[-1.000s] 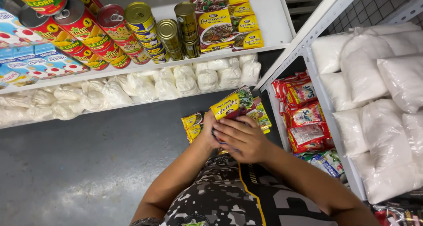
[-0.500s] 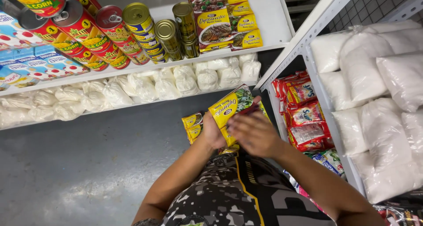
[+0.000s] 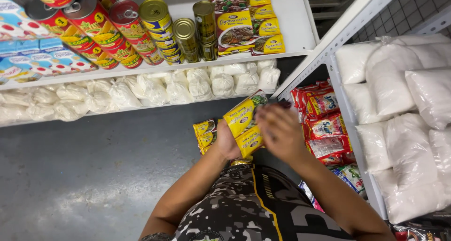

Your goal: The person wipes down and organizes condiment sauce packets on a grocery store shelf.

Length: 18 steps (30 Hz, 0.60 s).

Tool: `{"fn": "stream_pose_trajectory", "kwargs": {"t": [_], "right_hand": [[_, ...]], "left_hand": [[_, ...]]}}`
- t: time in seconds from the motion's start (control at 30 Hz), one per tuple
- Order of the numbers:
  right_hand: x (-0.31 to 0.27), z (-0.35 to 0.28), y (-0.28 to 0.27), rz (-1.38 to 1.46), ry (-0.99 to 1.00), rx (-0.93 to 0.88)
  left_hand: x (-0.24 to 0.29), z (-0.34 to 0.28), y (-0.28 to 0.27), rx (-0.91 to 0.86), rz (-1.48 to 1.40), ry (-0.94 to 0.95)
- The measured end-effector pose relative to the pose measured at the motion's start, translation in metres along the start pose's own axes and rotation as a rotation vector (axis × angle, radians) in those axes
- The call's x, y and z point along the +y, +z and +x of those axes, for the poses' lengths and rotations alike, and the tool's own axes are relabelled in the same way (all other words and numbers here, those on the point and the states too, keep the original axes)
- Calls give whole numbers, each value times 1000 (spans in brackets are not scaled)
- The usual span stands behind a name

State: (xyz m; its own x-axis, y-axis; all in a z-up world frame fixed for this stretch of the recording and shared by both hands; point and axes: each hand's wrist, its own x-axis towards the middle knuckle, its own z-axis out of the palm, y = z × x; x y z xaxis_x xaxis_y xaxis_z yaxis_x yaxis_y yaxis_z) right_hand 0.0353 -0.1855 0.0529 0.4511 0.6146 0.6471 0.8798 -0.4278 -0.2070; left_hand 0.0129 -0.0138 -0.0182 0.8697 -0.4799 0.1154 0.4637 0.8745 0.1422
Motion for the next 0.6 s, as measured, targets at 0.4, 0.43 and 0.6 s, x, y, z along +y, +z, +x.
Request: {"fn": "stream_pose_trajectory", "kwargs": {"t": [0.4, 0.43, 0.6], "right_hand": [[-23, 7, -9, 37, 17, -58], [-20, 12, -9, 41, 13, -64], [-38, 41, -7, -95, 249, 64]], "left_hand": [[-2, -6, 13, 104, 108, -12], [-4, -6, 6, 105, 104, -5], [-10, -9, -19, 244, 59, 3]]}}
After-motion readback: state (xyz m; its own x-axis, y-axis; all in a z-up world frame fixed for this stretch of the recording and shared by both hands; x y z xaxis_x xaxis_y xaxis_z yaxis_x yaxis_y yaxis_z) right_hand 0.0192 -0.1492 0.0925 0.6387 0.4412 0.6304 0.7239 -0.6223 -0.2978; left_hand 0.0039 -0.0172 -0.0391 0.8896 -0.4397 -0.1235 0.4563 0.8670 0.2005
